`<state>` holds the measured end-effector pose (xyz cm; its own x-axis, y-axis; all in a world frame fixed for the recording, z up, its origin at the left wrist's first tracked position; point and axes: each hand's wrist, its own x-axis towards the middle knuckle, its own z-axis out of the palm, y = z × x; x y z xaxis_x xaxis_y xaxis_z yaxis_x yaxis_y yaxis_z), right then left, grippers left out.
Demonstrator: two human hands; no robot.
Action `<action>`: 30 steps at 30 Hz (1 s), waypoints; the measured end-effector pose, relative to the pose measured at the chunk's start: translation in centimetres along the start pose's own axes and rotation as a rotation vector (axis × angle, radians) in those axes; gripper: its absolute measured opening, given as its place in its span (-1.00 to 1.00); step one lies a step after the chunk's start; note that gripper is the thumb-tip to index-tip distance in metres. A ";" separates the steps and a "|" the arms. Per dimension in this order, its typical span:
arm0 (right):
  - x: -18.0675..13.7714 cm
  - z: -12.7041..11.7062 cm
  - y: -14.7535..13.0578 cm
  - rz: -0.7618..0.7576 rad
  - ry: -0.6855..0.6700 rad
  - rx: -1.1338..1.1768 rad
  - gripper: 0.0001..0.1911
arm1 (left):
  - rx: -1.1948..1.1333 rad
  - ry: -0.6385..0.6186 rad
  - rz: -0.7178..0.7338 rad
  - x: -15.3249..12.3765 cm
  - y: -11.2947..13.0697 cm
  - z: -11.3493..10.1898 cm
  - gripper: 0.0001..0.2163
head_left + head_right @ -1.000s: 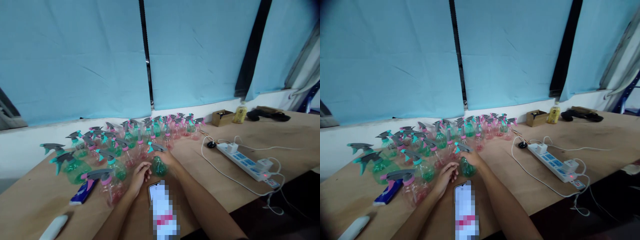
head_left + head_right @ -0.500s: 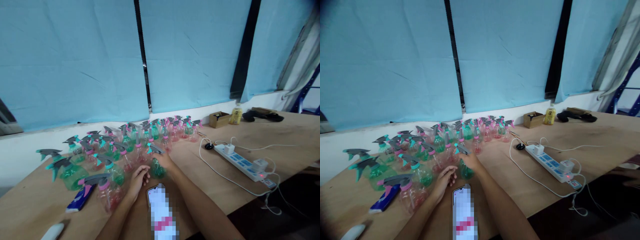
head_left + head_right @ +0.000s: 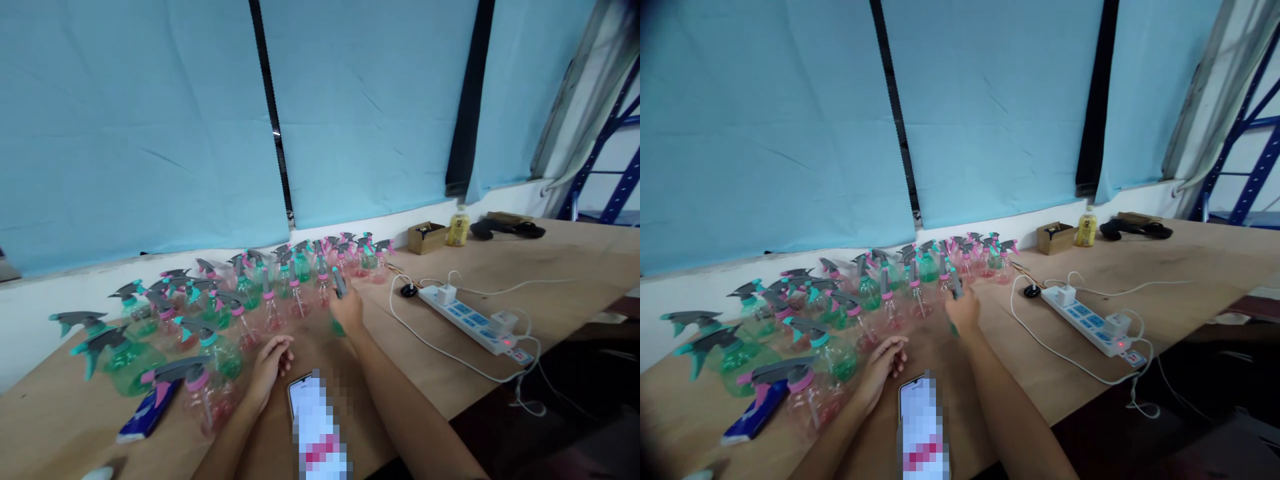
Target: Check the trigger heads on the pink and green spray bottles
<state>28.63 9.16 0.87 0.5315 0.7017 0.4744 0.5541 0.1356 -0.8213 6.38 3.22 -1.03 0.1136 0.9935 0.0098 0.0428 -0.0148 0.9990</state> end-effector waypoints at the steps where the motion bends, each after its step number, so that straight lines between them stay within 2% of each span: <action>1: 0.2 -0.2 0.3 -0.007 0.022 -0.030 -0.60 | -0.001 0.002 0.001 0.0 0.0 0.0 -0.68; 6: 0.9 -0.3 2.6 -0.167 0.147 -0.068 -0.40 | 0.001 0.009 0.010 -0.2 0.1 -0.1 -0.68; 10: 1.2 0.0 4.3 -0.265 0.222 -0.096 -0.39 | -0.009 0.002 0.016 0.0 -0.1 -0.2 -0.69; 17: 0.6 0.8 4.3 -0.191 0.257 -0.204 -0.44 | -0.013 -0.004 0.005 0.1 -0.3 -0.2 -0.68; 20: 0.3 0.7 4.0 -0.164 0.291 -0.241 -0.40 | -0.017 -0.007 0.012 0.1 -0.3 -0.2 -0.67; 24: 0.0 -0.1 3.0 -0.222 0.378 -0.195 -0.32 | -0.020 -0.007 0.019 0.1 -0.2 -0.2 -0.66; 27: -0.9 -0.7 1.5 -0.402 0.315 -0.015 -0.51 | -0.017 -0.009 0.011 0.0 -0.1 -0.2 -0.67; 30: -2.3 -0.2 0.2 -0.540 0.033 0.176 -0.76 | -0.013 -0.021 0.007 0.0 -0.2 -0.1 -0.70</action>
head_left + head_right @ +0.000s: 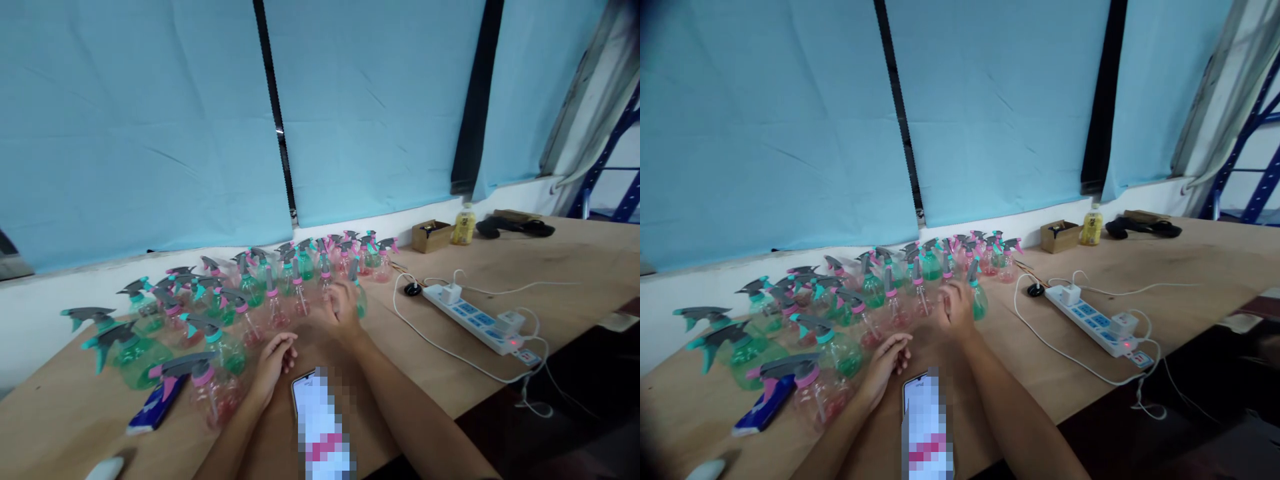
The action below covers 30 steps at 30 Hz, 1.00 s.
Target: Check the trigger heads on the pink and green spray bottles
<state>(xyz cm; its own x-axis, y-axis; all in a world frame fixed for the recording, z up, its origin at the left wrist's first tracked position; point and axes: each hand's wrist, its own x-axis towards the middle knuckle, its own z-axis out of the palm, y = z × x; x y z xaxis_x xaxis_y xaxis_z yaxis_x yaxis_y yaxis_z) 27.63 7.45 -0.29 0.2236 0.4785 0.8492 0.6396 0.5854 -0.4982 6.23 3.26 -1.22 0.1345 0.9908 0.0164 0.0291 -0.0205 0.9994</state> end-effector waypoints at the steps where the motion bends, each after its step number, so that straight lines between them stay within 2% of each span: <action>1: -0.4 0.5 -0.4 0.006 -0.107 0.083 -0.79 | 0.000 -0.003 0.002 0.0 0.0 0.0 -0.71; 4: -1.7 2.5 -0.4 0.118 -0.377 0.240 -0.79 | 0.001 -0.010 0.010 0.0 -0.2 -0.1 -0.71; 6: -2.5 3.8 0.3 0.183 -0.471 0.244 -0.81 | 0.004 -0.011 0.010 -0.1 -0.2 -0.1 -0.71; 9: -3.1 5.1 1.5 0.173 -0.558 0.217 -0.84 | 0.008 -0.016 0.010 -0.1 -0.2 -0.1 -0.72; 12: -3.3 5.5 2.0 0.141 -0.604 0.164 -0.85 | 0.007 -0.017 0.013 0.0 -0.2 -0.1 -0.71; 17: -3.1 5.3 1.7 0.183 -0.677 0.078 -0.84 | 0.009 -0.003 0.007 0.1 -0.3 -0.1 -0.70; 25: -3.1 5.3 1.8 0.181 -0.690 0.064 -0.83 | 0.021 -0.014 0.004 0.1 -0.3 -0.1 -0.68; 30: -3.2 5.3 1.8 0.180 -0.702 0.072 -0.83 | -0.051 -0.038 0.055 -0.3 -0.3 -0.1 -0.67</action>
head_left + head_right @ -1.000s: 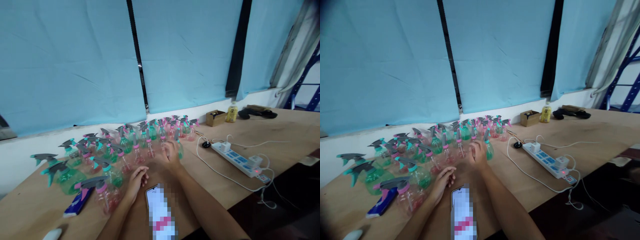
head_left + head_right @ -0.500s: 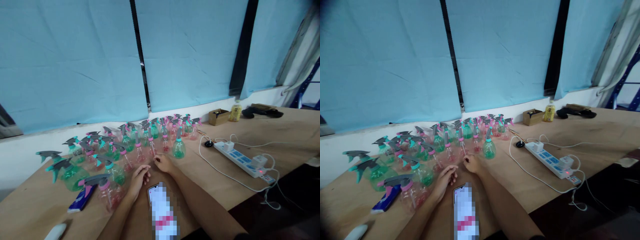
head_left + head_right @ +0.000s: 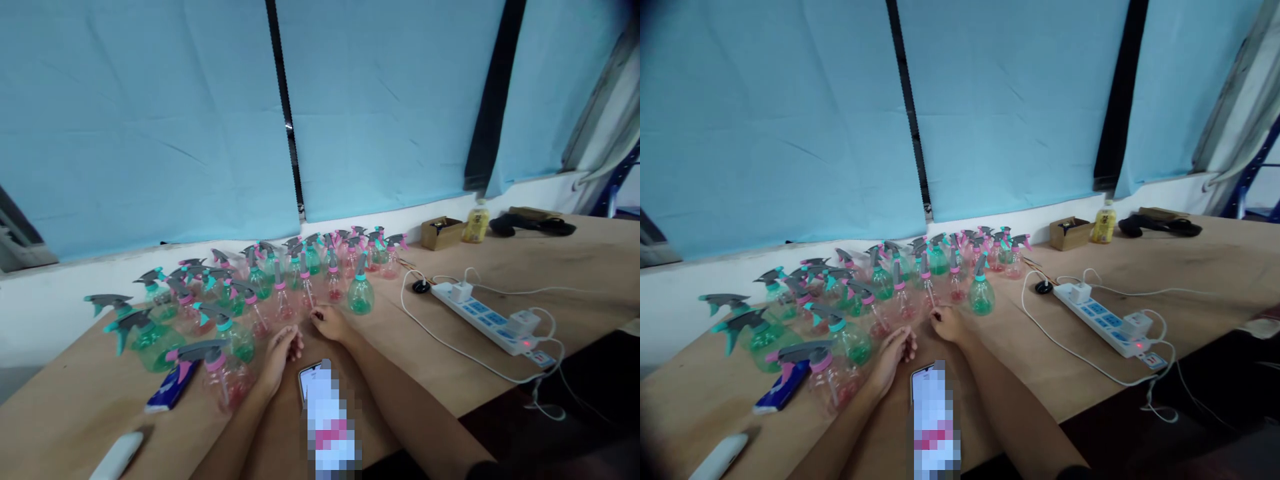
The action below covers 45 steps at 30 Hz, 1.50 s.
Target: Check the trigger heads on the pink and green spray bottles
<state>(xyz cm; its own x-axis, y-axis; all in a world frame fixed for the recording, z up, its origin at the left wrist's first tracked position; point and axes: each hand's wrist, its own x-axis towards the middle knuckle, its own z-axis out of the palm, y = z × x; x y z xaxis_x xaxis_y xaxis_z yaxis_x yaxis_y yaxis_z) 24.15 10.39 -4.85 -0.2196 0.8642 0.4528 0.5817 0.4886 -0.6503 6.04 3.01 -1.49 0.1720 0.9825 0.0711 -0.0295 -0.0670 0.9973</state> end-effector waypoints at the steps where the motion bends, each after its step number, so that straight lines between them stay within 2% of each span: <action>1: 0.0 0.0 0.0 -0.004 0.004 -0.002 -0.83 | -0.020 0.002 0.009 -0.1 0.0 0.0 -0.66; 13: 0.0 -0.1 0.0 -0.032 0.005 -0.022 -0.84 | 0.007 0.088 0.005 0.0 -0.2 0.2 -0.71; 30: 0.0 0.0 0.1 -0.018 0.004 -0.021 -0.85 | 0.093 0.060 0.002 -0.2 0.3 0.4 -0.72; 40: -0.1 -0.2 -0.3 -0.011 0.001 -0.007 -0.85 | -0.083 0.060 -0.015 0.2 0.0 0.2 -0.83; 45: -0.1 -0.3 -0.4 -0.013 0.000 -0.003 -0.85 | 0.067 0.007 0.043 -0.2 -0.1 0.4 -0.84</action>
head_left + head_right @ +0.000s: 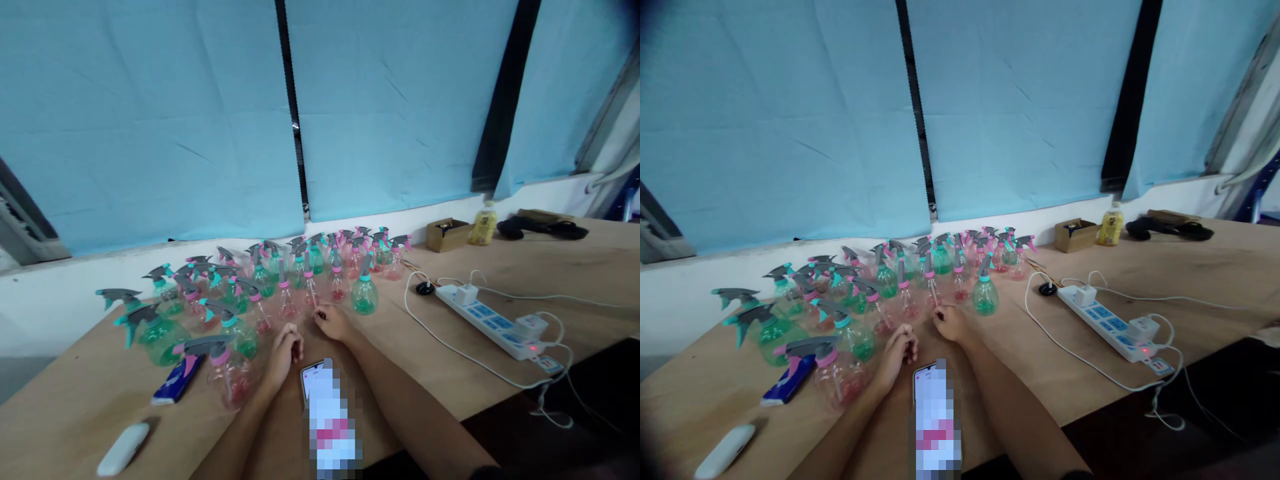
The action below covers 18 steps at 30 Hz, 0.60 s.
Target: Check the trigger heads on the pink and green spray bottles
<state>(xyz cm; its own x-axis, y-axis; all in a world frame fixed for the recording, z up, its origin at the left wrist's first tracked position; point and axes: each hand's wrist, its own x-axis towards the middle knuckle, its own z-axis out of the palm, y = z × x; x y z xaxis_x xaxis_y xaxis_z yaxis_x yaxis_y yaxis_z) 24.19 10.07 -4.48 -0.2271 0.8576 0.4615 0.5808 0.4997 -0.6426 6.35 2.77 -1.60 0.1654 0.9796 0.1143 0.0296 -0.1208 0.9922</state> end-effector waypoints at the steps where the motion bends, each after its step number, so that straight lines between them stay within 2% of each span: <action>1: 0.0 0.0 0.0 -0.002 -0.002 0.002 -0.84 | 0.034 -0.030 0.021 -0.1 0.2 0.2 -0.84; 5: -0.1 -0.2 0.0 -0.017 -0.011 0.006 -0.82 | 0.075 -0.127 0.068 -0.8 1.6 1.5 -0.80; 7: -0.1 -0.2 0.1 -0.026 -0.014 0.009 -0.83 | 0.115 -0.098 0.120 -1.4 3.0 2.1 -0.79; 9: -0.1 -0.1 0.3 -0.038 -0.008 0.017 -0.83 | 0.227 -0.013 0.194 -2.4 5.0 2.3 -0.80; 11: 0.0 0.0 0.4 -0.035 -0.002 0.021 -0.83 | 0.434 0.038 0.295 -3.8 7.5 1.9 -0.82; 13: 0.1 0.1 0.6 -0.021 -0.003 0.012 -0.83 | 0.762 0.069 0.473 -5.4 10.1 0.8 -0.82; 16: 0.3 0.2 0.6 -0.003 -0.001 -0.004 -0.84 | 1.269 0.179 0.667 -7.7 13.3 -1.8 -0.75; 17: 0.3 0.2 0.6 0.000 0.004 -0.007 -0.84 | 1.379 0.243 0.697 -8.3 14.0 -2.8 -0.73; 18: 0.4 0.3 0.6 0.008 0.006 -0.009 -0.85 | 1.479 0.252 0.702 -8.8 14.5 -3.9 -0.69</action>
<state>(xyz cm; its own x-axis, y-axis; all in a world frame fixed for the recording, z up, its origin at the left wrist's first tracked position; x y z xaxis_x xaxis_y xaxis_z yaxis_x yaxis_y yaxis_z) 24.25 10.70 -4.83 -0.2177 0.8606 0.4603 0.5894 0.4918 -0.6409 1.46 -7.00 11.93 0.4018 0.6535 0.6415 0.8986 -0.4162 -0.1388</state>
